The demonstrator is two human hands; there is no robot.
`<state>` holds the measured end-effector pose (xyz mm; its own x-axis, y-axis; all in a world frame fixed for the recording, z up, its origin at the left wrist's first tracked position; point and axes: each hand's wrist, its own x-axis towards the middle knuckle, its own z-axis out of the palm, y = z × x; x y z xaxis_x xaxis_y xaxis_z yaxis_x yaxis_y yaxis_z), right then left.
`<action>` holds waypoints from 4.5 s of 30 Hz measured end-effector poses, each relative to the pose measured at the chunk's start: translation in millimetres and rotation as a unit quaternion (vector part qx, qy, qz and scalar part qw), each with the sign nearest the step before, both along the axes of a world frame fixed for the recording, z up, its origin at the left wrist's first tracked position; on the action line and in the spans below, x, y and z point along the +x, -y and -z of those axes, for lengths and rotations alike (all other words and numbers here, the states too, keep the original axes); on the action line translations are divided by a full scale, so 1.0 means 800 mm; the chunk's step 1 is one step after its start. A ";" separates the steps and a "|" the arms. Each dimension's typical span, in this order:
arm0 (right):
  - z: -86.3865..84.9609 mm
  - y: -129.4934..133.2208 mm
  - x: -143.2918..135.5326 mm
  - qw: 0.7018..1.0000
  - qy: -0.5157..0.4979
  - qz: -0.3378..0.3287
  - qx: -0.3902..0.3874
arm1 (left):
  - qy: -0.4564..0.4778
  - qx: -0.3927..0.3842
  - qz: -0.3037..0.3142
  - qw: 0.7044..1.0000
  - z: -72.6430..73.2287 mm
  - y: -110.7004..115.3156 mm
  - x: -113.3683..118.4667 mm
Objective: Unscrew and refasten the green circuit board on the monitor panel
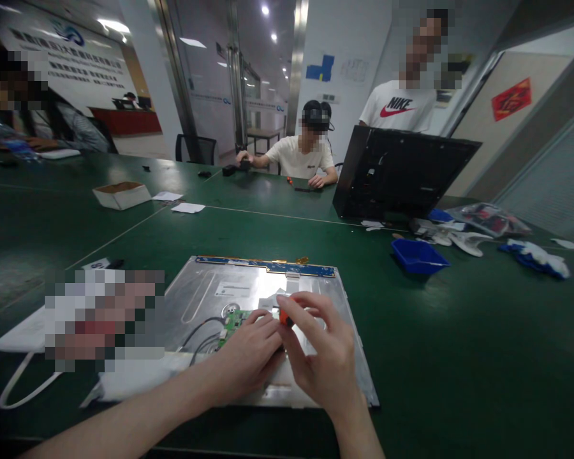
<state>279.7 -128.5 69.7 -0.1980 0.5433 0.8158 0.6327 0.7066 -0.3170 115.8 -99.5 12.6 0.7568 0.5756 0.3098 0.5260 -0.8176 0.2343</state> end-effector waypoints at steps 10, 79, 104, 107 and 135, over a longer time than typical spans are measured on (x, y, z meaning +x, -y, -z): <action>0.015 0.001 0.003 0.995 -0.078 -0.048 -0.031 | -0.003 -0.009 0.001 1.000 0.003 -0.001 0.000; 0.006 -0.003 0.002 0.999 -0.026 -0.014 -0.015 | -0.023 0.028 -0.005 0.999 0.008 -0.003 0.002; 0.015 -0.001 0.001 0.995 -0.081 -0.018 -0.050 | -0.021 0.022 0.005 1.000 0.003 -0.002 0.001; 0.014 -0.001 0.001 0.996 -0.068 -0.007 -0.051 | -0.017 0.010 0.008 1.000 0.002 -0.002 0.000; 0.009 -0.002 0.003 0.999 -0.042 -0.029 -0.017 | -0.022 0.028 0.003 0.999 0.009 -0.004 0.001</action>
